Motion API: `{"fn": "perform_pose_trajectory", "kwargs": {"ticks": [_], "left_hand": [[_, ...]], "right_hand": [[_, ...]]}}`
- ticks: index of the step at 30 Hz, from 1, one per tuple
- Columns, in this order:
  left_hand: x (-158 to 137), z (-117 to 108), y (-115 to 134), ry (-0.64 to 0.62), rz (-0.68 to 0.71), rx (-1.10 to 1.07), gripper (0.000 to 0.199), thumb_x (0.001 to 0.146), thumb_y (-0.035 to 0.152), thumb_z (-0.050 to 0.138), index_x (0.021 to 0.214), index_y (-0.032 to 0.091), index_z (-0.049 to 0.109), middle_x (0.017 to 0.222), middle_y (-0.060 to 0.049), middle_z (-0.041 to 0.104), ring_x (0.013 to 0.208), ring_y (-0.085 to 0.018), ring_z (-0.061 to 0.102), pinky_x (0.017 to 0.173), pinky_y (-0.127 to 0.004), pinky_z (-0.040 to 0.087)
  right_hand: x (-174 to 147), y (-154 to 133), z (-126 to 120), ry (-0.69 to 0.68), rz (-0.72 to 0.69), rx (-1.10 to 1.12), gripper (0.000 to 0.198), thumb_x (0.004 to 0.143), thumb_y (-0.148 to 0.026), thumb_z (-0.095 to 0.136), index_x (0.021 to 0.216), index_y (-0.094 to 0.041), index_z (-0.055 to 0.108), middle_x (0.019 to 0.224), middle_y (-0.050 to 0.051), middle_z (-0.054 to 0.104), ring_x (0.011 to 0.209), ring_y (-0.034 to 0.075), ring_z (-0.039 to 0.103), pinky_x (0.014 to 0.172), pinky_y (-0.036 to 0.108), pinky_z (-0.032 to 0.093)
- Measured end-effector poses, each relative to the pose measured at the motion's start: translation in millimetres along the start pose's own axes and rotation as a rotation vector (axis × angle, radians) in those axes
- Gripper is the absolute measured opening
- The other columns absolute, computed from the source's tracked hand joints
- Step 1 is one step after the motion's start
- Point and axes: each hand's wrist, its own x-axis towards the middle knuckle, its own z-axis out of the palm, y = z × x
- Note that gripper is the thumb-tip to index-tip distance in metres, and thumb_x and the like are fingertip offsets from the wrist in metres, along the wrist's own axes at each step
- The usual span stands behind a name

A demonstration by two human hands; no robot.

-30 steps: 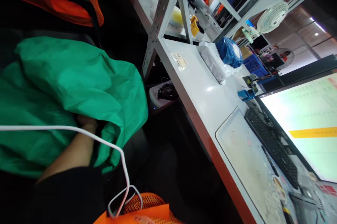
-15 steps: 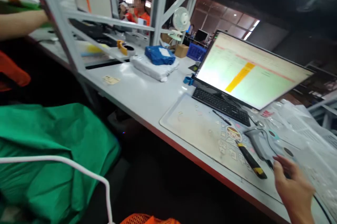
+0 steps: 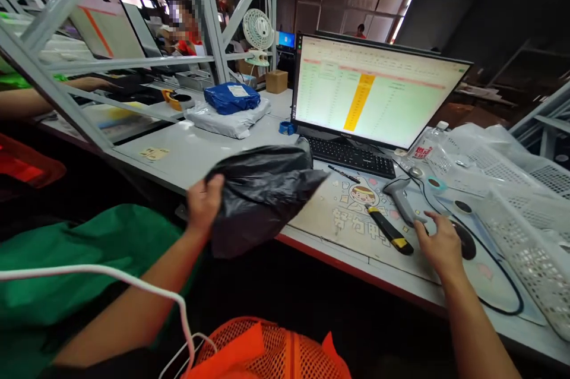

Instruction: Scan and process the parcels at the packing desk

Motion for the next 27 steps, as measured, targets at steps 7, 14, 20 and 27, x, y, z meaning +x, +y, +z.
{"fn": "perform_pose_trajectory", "kwargs": {"ticks": [7,14,20,27], "left_hand": [[-22,13,49,-0.391,0.249,0.234,0.064,0.097,0.072,0.055,0.135,0.020,0.063,0.137,-0.016,0.069,0.128,-0.037,0.066,0.111,-0.052,0.054],[-75,35,55,-0.619,0.383,0.526,0.113,0.074,0.054,0.092,0.168,0.022,0.038,0.174,-0.019,0.037,0.162,-0.048,0.031,0.133,-0.063,0.030],[-43,34,26,-0.645,0.202,0.112,0.040,0.097,0.044,0.059,0.128,0.021,0.071,0.118,-0.010,0.079,0.112,-0.031,0.075,0.103,-0.043,0.059],[-12,41,14,-0.443,-0.075,-0.285,0.056,0.094,0.067,0.060,0.110,0.016,0.074,0.093,-0.011,0.079,0.091,-0.030,0.076,0.082,-0.040,0.064]], "right_hand": [[-4,-8,4,-0.279,0.109,-0.133,0.073,0.095,-0.050,0.051,0.151,-0.004,0.055,0.151,0.026,0.059,0.141,0.037,0.055,0.122,0.048,0.042],[16,-33,6,-0.392,0.213,-0.346,0.071,0.101,-0.045,0.052,0.156,-0.002,0.049,0.149,0.028,0.060,0.139,0.040,0.056,0.118,0.049,0.042],[35,-52,12,-0.453,0.226,-0.371,0.070,0.104,-0.045,0.053,0.158,-0.001,0.046,0.153,0.028,0.056,0.142,0.040,0.054,0.118,0.048,0.041],[56,-73,29,-0.514,0.301,-0.321,0.061,0.103,-0.040,0.055,0.153,-0.005,0.049,0.145,0.028,0.061,0.135,0.038,0.060,0.111,0.046,0.047]]}}
